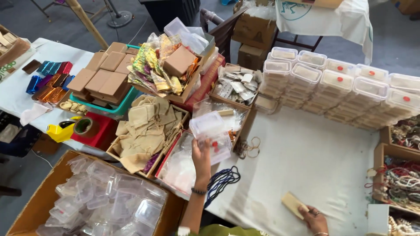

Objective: The person places small items into beige cloth pouches, ties them shut, and then places them into clear plastic containers. They also handle and sort various necklaces and strings from boxes on the table.

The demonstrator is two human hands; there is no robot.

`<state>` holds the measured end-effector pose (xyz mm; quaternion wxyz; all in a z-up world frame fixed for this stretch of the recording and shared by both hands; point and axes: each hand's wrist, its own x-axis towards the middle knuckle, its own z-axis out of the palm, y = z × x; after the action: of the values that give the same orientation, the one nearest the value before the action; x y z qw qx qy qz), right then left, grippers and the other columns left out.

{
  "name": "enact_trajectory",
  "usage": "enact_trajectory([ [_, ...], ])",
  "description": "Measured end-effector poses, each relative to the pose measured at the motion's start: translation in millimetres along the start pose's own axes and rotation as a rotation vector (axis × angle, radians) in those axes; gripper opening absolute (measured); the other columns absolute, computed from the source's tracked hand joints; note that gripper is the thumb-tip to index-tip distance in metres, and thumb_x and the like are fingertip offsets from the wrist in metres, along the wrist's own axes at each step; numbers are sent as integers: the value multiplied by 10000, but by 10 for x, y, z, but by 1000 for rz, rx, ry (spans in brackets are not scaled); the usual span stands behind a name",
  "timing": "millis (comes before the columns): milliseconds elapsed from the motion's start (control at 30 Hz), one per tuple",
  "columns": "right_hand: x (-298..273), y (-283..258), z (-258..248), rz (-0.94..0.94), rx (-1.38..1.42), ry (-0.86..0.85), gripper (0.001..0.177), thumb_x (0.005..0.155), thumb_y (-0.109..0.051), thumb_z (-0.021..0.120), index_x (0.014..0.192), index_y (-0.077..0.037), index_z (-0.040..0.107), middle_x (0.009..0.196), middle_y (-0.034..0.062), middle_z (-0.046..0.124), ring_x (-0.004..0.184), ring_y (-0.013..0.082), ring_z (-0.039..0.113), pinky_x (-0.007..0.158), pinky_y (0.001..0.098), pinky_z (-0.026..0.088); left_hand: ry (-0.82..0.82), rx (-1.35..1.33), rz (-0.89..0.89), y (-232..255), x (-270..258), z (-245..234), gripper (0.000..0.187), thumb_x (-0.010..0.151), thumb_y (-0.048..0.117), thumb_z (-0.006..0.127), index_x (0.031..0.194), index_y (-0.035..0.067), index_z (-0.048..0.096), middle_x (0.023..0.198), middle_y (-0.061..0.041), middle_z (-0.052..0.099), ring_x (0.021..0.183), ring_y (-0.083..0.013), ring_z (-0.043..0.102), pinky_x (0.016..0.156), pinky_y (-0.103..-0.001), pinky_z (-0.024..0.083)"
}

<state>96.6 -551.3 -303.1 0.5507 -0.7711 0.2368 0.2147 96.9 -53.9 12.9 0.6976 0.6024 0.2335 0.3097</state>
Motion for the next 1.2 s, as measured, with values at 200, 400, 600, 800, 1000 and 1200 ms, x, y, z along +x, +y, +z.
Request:
enact_trajectory([
  [200,-35,-182,-26,89,0,-80,547,726,-333,895,1156,-28,748,719,43,640,524,114,460,468,272,368,176,772,353,-905,476,249,842,761,259,902,1418,-54,479,1274,-283,655,1140,-384,660,958,-429,539],
  [400,-371,-532,-23,157,121,-83,459,759,-277,891,1101,-11,740,724,22,623,519,113,435,467,281,341,48,772,-112,-1014,78,503,891,679,227,864,1471,67,489,1095,-207,761,998,-363,734,886,-426,556],
  [600,-657,-898,-105,147,117,-160,403,796,-282,846,1105,-38,757,664,14,576,522,118,450,474,280,356,374,1121,199,-737,529,590,877,860,529,833,1455,-5,476,1136,-269,707,953,-437,709,784,-485,562],
  [800,-648,-795,-95,94,129,-169,386,800,-265,853,1107,-56,747,682,-9,578,569,93,475,517,253,399,191,1078,10,-761,-344,745,1045,661,381,893,1459,-80,399,1067,-292,697,931,-420,716,779,-453,574],
  [1000,-535,-624,-258,70,297,-117,368,840,-249,830,1113,-40,699,744,-35,599,606,86,501,562,256,473,-370,822,214,-432,-1152,1471,403,828,145,782,1214,131,667,1019,-103,769,1023,-297,737,883,-450,510],
  [1200,-385,-788,-807,-334,-20,472,298,856,-198,840,1058,-23,708,878,53,736,748,135,639,674,274,530,-803,733,625,-1566,-1782,1418,153,837,18,682,883,121,786,1002,-26,794,1185,-281,672,962,-448,471],
])
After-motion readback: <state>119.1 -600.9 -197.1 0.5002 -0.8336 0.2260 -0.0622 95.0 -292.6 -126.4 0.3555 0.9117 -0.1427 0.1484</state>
